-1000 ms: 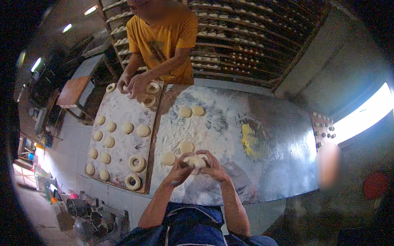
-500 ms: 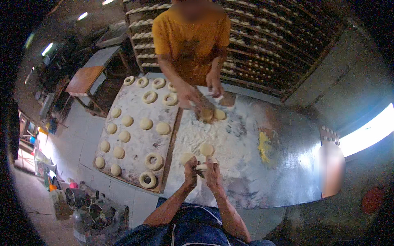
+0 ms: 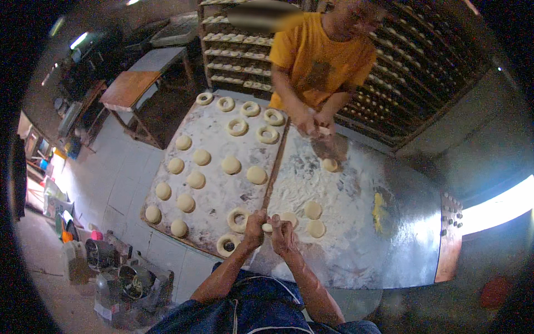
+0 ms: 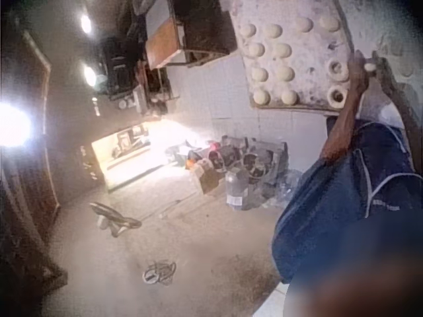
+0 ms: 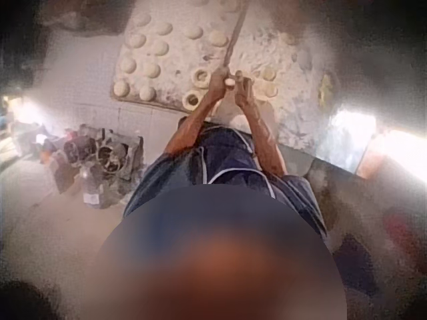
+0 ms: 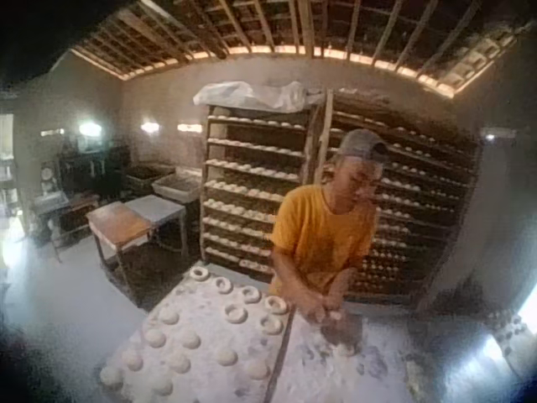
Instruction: The person tears small pieces from a long strip of dough, rolls them into balls, and places them on a wooden board. Later, the person shapes the dough balls into rings and places them on a floured tray. Another person works alongside, also shaping dough.
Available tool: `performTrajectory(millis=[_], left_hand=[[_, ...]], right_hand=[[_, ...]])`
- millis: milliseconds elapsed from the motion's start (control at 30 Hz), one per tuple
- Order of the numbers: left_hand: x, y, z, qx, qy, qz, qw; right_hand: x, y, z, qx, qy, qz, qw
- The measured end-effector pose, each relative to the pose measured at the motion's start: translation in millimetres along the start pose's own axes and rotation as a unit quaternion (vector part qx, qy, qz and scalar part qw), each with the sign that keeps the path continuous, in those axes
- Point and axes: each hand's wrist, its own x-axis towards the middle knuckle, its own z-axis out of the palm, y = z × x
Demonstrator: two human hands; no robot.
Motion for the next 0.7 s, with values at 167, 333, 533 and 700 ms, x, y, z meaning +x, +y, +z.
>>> performTrajectory(millis=[167,333,533,700], left_hand=[[6,35,-49,0.178,-0.038,0.091,0.979],[-5,19,-95,-0.394,0.034,-0.063,0.916],[-36,44,-140,0.122,0.026,0.134,0.983],[-59,71,-173,0.397,0.078,0.315,0.858]], right_hand=[[19,-46,15,-0.001,-0.196,0.083,0.977],[7,-53,74,0.116,-0.104,-0.03,0.987],[-19,-74,101,0.047,-0.165,-0.083,0.982],[-21,-102,120,0.182,-0.288,-0.058,0.938]])
